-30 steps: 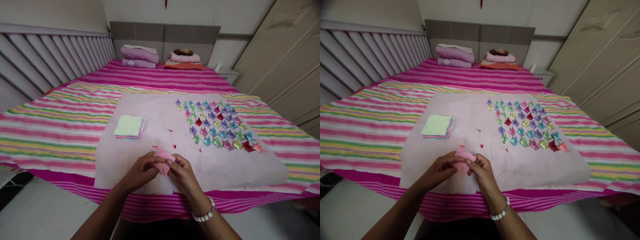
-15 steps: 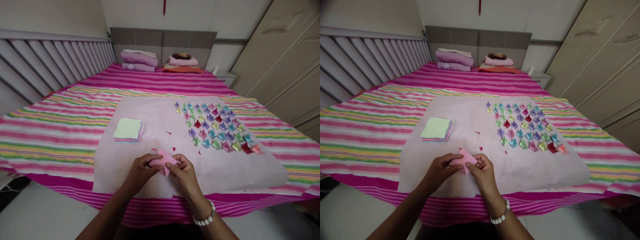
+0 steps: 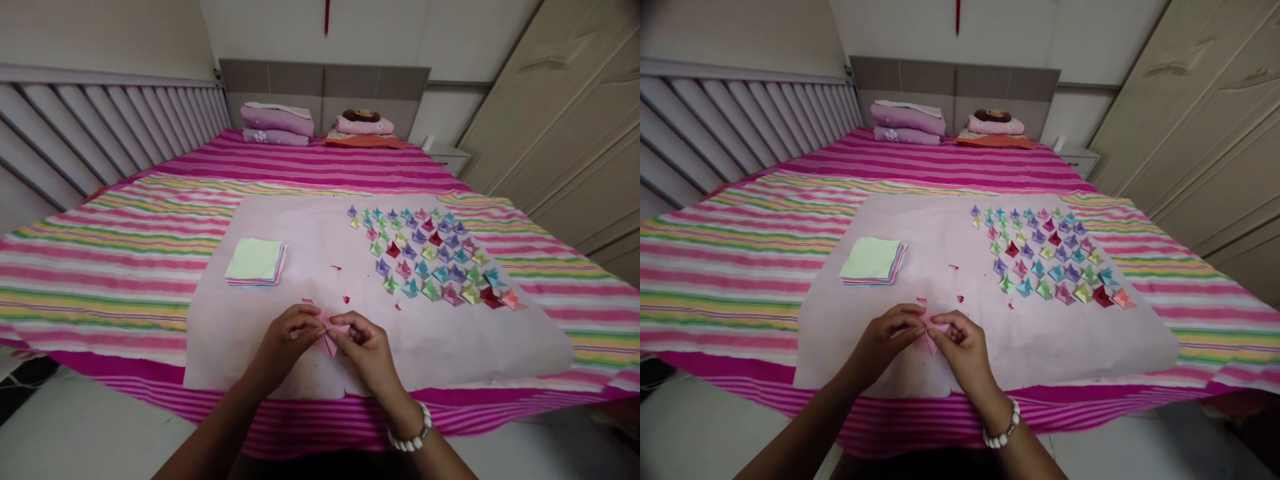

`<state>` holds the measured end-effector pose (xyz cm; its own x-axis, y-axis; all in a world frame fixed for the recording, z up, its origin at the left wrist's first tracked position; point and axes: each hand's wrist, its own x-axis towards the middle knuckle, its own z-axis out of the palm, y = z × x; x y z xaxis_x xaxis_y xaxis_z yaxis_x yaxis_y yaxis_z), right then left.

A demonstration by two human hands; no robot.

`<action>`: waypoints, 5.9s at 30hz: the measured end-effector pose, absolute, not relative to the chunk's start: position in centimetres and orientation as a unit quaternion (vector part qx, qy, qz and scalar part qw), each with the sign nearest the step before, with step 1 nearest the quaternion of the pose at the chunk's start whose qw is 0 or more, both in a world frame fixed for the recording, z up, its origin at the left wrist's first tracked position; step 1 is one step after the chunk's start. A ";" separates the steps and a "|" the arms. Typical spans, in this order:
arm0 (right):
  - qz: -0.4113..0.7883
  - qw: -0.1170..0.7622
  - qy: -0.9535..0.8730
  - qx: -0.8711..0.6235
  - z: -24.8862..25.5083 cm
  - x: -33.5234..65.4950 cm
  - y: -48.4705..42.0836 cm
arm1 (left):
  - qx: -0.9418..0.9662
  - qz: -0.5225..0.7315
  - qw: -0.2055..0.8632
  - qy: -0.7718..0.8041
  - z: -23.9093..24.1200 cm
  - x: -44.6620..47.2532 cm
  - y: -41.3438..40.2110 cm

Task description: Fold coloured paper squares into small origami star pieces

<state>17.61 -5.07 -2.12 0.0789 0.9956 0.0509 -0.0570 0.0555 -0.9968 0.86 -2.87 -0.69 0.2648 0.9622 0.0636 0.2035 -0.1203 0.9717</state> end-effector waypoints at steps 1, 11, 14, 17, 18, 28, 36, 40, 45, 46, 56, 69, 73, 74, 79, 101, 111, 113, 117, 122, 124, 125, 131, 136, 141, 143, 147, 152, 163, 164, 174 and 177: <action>0.483 0.545 -0.478 -0.491 -2.1 17.6 -5.1 | 0.632 0.390 0.493 0.454 -0.8 0.9 -2.9; 0.509 0.538 -0.456 -0.494 -2.2 18.1 -4.9 | 0.622 0.364 0.519 0.460 -1.0 1.4 -3.1; 0.471 0.544 -0.493 -0.489 -2.1 18.4 -4.6 | 0.638 0.360 0.497 0.466 -0.6 1.3 -3.2; 0.453 0.567 -0.520 -0.451 -1.9 18.6 -4.5 | 0.641 0.353 0.509 0.452 -0.2 1.2 -3.2; 0.472 0.567 -0.516 -0.435 -1.8 18.7 -4.5 | 0.634 0.349 0.529 0.443 -0.1 1.3 -3.2; 0.546 0.595 -0.396 -0.437 -2.4 17.9 -4.6 | 0.467 0.437 0.595 0.488 -0.2 1.9 -3.0; 0.482 0.639 -0.404 -0.444 -2.4 17.2 -4.9 | 0.402 0.459 0.708 0.357 -1.7 3.7 -3.8; 0.445 0.637 -0.439 -0.451 -2.5 17.1 -5.2 | 0.404 0.453 0.674 0.421 -1.5 4.1 -4.0; 0.457 0.570 -0.489 -0.477 -1.8 17.9 -5.1 | 0.505 0.403 0.605 0.465 -0.9 2.5 -3.6; 0.454 0.556 -0.505 -0.479 -1.6 18.1 -5.1 | 0.529 0.390 0.597 0.460 -0.7 2.2 -3.6; 0.508 0.547 -0.493 -0.447 -0.9 18.1 -5.4 | 0.478 0.423 0.622 0.453 -0.6 1.8 -3.1; 0.601 0.550 -0.424 -0.394 -1.1 17.9 -5.3 | 0.437 0.400 0.709 0.383 -1.6 1.7 -3.1; 0.601 0.546 -0.428 -0.398 -1.1 18.1 -5.3 | 0.427 0.405 0.708 0.390 -1.6 1.8 -3.0; 0.599 0.544 -0.432 -0.399 -1.0 18.1 -5.2 | 0.428 0.407 0.705 0.392 -1.6 1.8 -3.0; 0.565 0.524 -0.469 -0.432 -1.2 17.9 -5.1 | 0.477 0.410 0.643 0.436 -1.1 2.0 -3.0; 0.112 0.500 -0.667 -0.541 -2.1 16.5 -4.8 | 0.640 0.431 0.338 0.540 -0.1 4.6 -3.3; 0.053 0.502 -0.685 -0.525 -2.7 16.3 -4.6 | 0.694 0.394 0.333 0.502 -0.1 4.6 -3.3; 0.045 0.500 -0.685 -0.528 -3.0 16.3 -4.5 | 0.703 0.387 0.321 0.503 -0.3 4.5 -3.3; 0.032 0.467 -0.687 -0.555 -3.2 16.3 -4.6 | 0.656 0.417 0.373 0.507 -0.5 4.7 -3.2; 0.011 0.467 -0.695 -0.546 -2.9 16.0 -4.5 | 0.590 0.455 0.417 0.520 -0.4 5.0 -3.2; 0.012 0.464 -0.700 -0.543 -2.9 15.9 -4.5 | 0.587 0.458 0.408 0.529 -0.4 5.0 -3.1; 0.011 0.462 -0.700 -0.544 -2.9 15.9 -4.5 | 0.586 0.456 0.403 0.535 -0.4 5.0 -3.1; 0.005 0.478 -0.693 -0.540 -3.1 15.8 -4.5 | 0.570 0.463 0.388 0.556 -0.7 5.0 -2.8; 0.022 0.503 -0.688 -0.523 -3.0 15.5 -4.7 | 0.540 0.473 0.439 0.539 -0.7 4.9 -2.6; 0.121 0.545 -0.662 -0.500 -2.3 15.4 -4.8 | 0.579 0.469 0.410 0.525 -0.7 4.6 -2.3; 0.194 0.569 -0.617 -0.507 -2.0 15.7 -4.6 | 0.569 0.470 0.443 0.509 -0.6 4.3 -2.2; 0.376 0.599 -0.504 -0.495 -1.5 16.6 -4.1 | 0.509 0.459 0.564 0.461 -0.3 3.5 -2.0; 0.555 0.584 -0.401 -0.436 -1.0 17.5 -4.1 | 0.472 0.434 0.630 0.438 0.3 2.7 -1.9; 0.644 0.557 -0.384 -0.358 -0.1 17.9 -4.4 | 0.486 0.461 0.606 0.428 0.4 2.5 -2.2; 0.640 0.551 -0.393 -0.365 -0.2 17.9 -4.4 | 0.492 0.460 0.596 0.436 0.4 2.5 -2.2; 0.592 0.521 -0.424 -0.444 -1.0 17.3 -4.3 | 0.505 0.438 0.613 0.422 1.7 2.7 -2.3; 0.590 0.507 -0.435 -0.453 -1.0 17.2 -4.5 | 0.523 0.443 0.574 0.447 1.8 2.8 -2.1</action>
